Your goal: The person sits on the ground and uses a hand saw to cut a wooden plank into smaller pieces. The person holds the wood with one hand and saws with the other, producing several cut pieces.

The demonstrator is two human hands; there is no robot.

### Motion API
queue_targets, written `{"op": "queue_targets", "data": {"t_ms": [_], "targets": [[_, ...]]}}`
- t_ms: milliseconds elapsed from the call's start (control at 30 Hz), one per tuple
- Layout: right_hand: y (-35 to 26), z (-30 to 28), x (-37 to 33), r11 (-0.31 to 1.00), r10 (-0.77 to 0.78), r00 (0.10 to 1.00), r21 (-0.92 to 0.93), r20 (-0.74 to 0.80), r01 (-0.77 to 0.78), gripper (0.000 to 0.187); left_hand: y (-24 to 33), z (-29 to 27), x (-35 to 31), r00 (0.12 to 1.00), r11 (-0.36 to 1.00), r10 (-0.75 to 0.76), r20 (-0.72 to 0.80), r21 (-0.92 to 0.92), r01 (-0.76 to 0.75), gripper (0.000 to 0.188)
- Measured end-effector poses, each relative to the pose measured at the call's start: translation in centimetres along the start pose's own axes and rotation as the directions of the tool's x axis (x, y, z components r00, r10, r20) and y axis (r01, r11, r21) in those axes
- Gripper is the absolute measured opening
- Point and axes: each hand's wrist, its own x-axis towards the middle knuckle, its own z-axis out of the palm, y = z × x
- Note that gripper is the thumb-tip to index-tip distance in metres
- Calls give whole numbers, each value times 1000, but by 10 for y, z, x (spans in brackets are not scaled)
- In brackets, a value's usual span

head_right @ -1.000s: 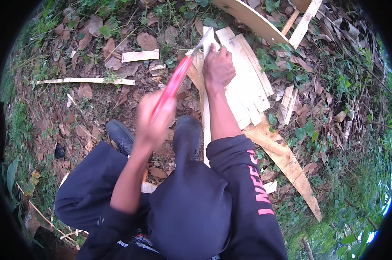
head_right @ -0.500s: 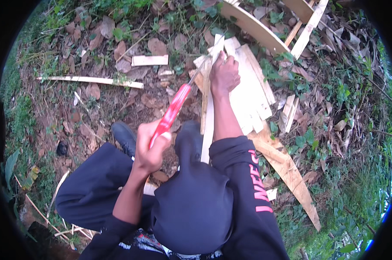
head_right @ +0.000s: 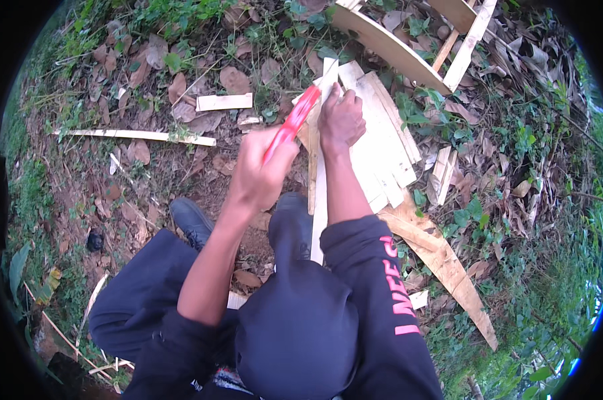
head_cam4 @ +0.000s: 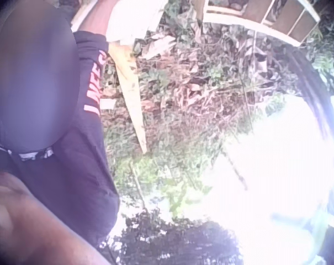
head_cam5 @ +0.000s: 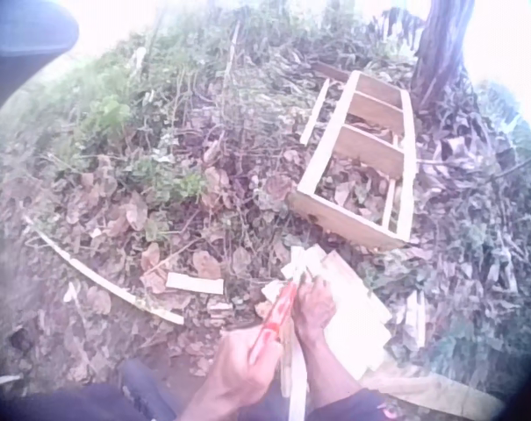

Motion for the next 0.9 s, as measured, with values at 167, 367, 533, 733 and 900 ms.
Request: {"op": "queue_targets", "data": {"t_ms": [167,367,533,733,900], "targets": [[20,-11,6,999,27,996,-28,-82,-30,51,14,-15,-95,1000,987,-1,7,-162,2,22],[8,-2,-14,998,-47,995,35,-91,51,44,11,4,-14,1000,1000,-8,-6,-24,8,27],[-4,1,-38,973,-230,959,-21,-163,230,42,82,-70,-31,947,826,-272,174,-463,322,28],[16,-3,-8,983,-174,978,37,-116,179,43,174,-134,-51,944,916,-155,291,-315,247,44],[21,-4,-6,822,-526,790,49,-315,567,46,143,-182,-58,968,923,9,250,370,-104,46]]}}
